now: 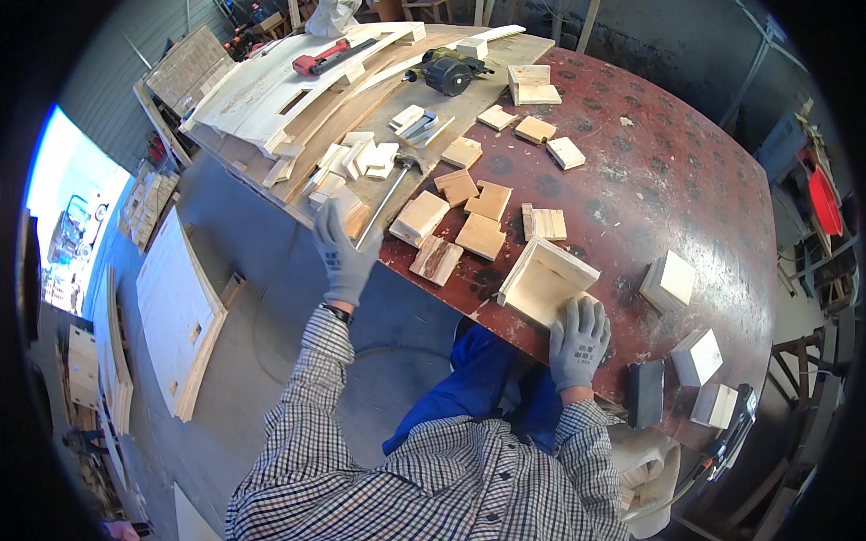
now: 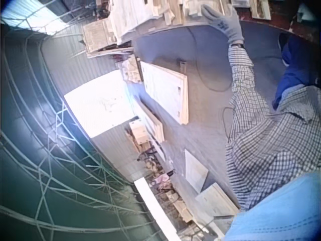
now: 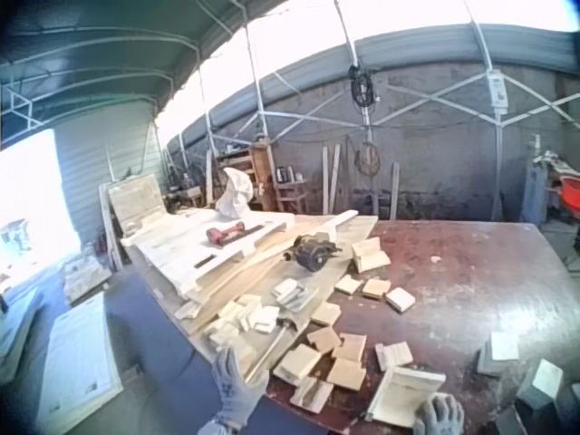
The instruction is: The person sorts small wooden blocks on a workbench, picking them up, inspecting them, and placing them into stacks. The person also handles a small wooden box, placing blocks inside it and arranging them.
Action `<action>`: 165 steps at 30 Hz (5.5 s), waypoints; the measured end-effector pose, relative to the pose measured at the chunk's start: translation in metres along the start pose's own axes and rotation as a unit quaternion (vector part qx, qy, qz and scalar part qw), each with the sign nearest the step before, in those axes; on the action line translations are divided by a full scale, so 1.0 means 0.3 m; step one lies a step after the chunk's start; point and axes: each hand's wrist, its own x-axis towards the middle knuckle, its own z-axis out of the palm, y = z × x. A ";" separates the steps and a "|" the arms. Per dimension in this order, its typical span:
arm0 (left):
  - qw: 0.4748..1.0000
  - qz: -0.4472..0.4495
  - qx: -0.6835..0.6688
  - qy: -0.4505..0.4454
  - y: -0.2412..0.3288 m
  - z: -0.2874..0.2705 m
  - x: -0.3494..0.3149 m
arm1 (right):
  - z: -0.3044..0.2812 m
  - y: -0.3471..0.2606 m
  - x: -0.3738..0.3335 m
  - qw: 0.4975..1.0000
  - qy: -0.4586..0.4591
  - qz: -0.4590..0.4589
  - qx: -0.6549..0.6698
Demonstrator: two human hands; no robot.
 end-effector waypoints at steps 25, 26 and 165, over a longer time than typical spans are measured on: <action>0.937 -0.277 0.035 -0.210 -0.310 0.248 0.039 | -0.016 -0.008 0.001 1.000 0.000 -0.001 0.030; 0.934 -0.285 0.027 -0.212 -0.315 0.256 0.042 | -0.020 -0.002 0.003 1.000 0.002 0.003 0.030; 0.937 0.113 -0.266 -0.198 0.700 -0.332 -0.334 | -0.321 -0.132 -0.066 0.934 -0.017 0.079 0.349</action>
